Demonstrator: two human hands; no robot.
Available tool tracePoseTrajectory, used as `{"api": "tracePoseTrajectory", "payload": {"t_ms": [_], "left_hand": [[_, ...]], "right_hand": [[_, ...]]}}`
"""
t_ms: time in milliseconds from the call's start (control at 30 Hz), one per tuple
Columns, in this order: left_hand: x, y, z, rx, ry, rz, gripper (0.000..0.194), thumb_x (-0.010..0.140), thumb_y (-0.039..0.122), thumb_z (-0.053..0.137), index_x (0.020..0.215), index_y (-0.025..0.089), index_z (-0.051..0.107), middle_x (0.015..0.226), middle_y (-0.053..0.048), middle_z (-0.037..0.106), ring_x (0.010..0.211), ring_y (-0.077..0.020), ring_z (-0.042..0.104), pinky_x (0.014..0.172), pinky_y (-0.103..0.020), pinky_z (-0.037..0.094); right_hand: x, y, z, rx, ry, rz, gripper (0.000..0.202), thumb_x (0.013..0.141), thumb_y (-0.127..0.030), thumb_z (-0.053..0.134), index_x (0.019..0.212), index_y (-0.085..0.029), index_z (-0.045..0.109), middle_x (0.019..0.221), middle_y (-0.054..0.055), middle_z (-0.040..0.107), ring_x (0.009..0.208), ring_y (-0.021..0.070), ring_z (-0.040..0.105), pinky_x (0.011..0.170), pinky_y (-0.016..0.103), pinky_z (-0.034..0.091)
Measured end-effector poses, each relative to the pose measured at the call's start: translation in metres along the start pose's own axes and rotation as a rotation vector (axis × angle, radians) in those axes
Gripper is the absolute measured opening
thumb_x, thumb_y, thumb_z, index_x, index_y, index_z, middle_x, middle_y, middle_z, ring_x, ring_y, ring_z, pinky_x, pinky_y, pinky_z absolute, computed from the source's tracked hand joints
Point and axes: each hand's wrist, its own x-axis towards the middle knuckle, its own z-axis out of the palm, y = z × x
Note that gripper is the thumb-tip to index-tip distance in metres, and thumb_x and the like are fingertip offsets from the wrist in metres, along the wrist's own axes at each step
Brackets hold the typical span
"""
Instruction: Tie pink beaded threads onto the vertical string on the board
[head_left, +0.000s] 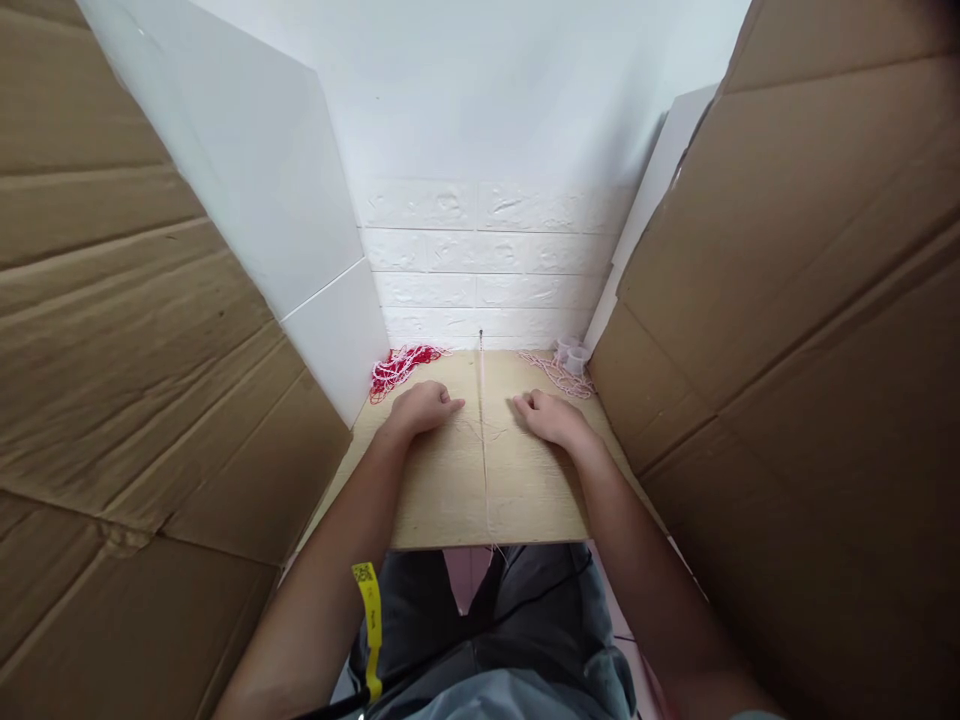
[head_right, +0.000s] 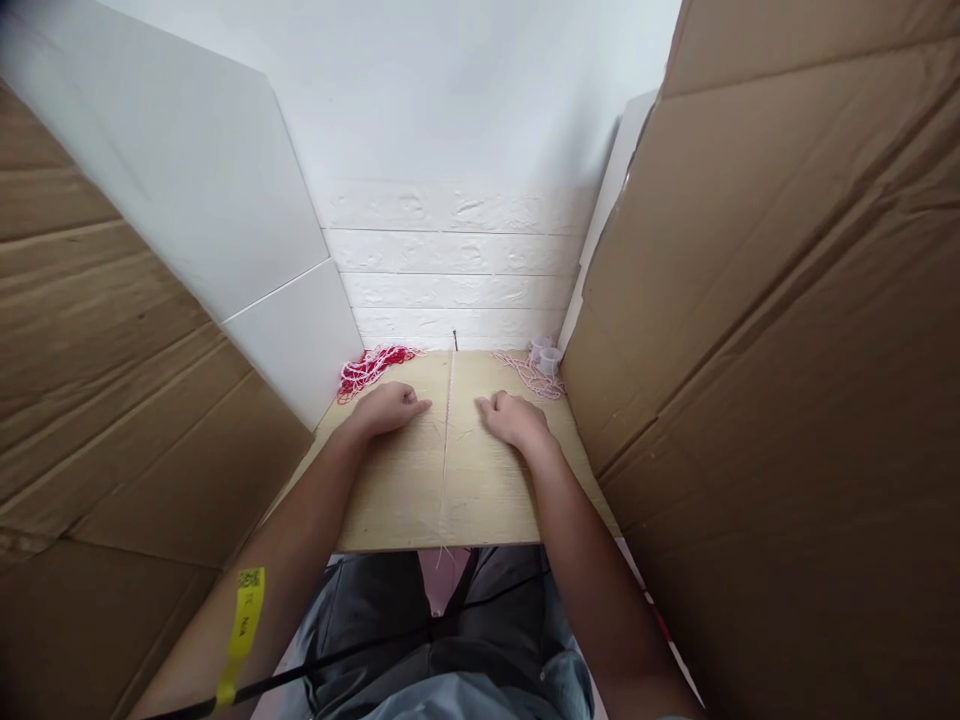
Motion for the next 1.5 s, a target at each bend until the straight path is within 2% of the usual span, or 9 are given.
{"api": "tracePoseTrajectory", "payload": {"t_ms": [200,400,533,667,833,967,1200,1367,1500], "left_hand": [[0.003,0.012,0.008,-0.162,0.224,0.124,0.047,0.093,0.057,0.044,0.066,0.020,0.055,0.065,-0.001,0.059,0.062,-0.0156,0.050,0.058,-0.029,0.032],[0.003,0.021,0.018,-0.077,0.093,0.263,0.052,0.097,0.052,0.038,0.059,0.019,0.055,0.062,-0.003,0.059,0.061,-0.0162,0.048,0.060,-0.031,0.032],[0.005,0.011,0.013,0.029,0.075,0.170,0.057,0.095,0.057,0.038,0.058,0.020,0.062,0.063,-0.007,0.064,0.065,-0.0199,0.056,0.064,-0.032,0.035],[0.006,0.005,0.010,0.049,0.109,0.094,0.059,0.092,0.061,0.043,0.052,0.020,0.059,0.058,-0.007,0.061,0.062,-0.0203,0.056,0.061,-0.033,0.033],[0.002,0.021,0.015,-0.164,0.174,0.238,0.061,0.094,0.058,0.039,0.050,0.018,0.053,0.051,0.000,0.048,0.053,-0.0135,0.047,0.057,-0.030,0.029],[-0.001,0.029,0.017,-0.232,0.066,0.271,0.057,0.092,0.054,0.042,0.050,0.018,0.051,0.049,0.001,0.048,0.053,-0.0124,0.046,0.056,-0.028,0.031],[-0.006,0.021,0.011,-0.304,-0.197,0.221,0.058,0.089,0.061,0.045,0.049,0.019,0.051,0.045,-0.002,0.054,0.044,-0.0136,0.049,0.053,-0.029,0.039],[-0.009,0.018,0.006,-0.422,-0.330,0.182,0.036,0.081,0.050,0.059,0.062,0.020,0.052,0.054,-0.002,0.063,0.045,-0.0147,0.055,0.046,-0.027,0.040],[-0.008,0.015,0.004,-0.446,-0.392,0.186,0.026,0.075,0.044,0.065,0.071,0.018,0.058,0.058,-0.002,0.065,0.048,-0.0144,0.058,0.046,-0.025,0.042]], "right_hand": [[-0.007,-0.018,0.001,0.187,0.090,-0.124,0.042,0.098,-0.057,0.042,0.087,-0.020,0.058,0.087,0.009,0.070,0.076,0.0202,0.059,0.066,0.028,0.036],[-0.008,-0.029,0.010,0.281,0.009,-0.192,0.039,0.098,-0.054,0.043,0.086,-0.020,0.056,0.081,0.005,0.068,0.075,0.0184,0.058,0.067,0.027,0.036],[-0.003,-0.016,0.009,0.166,0.029,-0.141,0.043,0.099,-0.057,0.042,0.086,-0.019,0.060,0.090,0.011,0.071,0.080,0.0221,0.060,0.070,0.029,0.036],[-0.001,-0.012,0.005,0.123,0.093,-0.105,0.043,0.097,-0.055,0.045,0.081,-0.019,0.061,0.087,0.012,0.071,0.077,0.0219,0.059,0.066,0.029,0.034],[-0.003,-0.025,0.011,0.346,0.153,-0.203,0.037,0.096,-0.053,0.046,0.085,-0.020,0.058,0.067,0.001,0.061,0.063,0.0167,0.052,0.060,0.026,0.032],[-0.004,-0.030,0.017,0.381,0.069,-0.226,0.030,0.094,-0.048,0.049,0.092,-0.020,0.059,0.063,-0.002,0.056,0.059,0.0152,0.050,0.058,0.026,0.031],[-0.006,-0.027,0.011,0.315,0.030,-0.211,0.031,0.097,-0.046,0.045,0.088,-0.020,0.058,0.074,0.002,0.063,0.068,0.0161,0.054,0.063,0.027,0.033],[-0.006,-0.025,0.012,0.272,0.008,-0.252,0.030,0.098,-0.042,0.046,0.083,-0.019,0.057,0.076,0.003,0.063,0.069,0.0152,0.054,0.064,0.026,0.034],[-0.005,-0.018,0.015,0.250,-0.082,-0.290,0.023,0.088,-0.039,0.062,0.100,-0.019,0.062,0.069,-0.002,0.059,0.062,0.0138,0.050,0.059,0.025,0.032]]}}
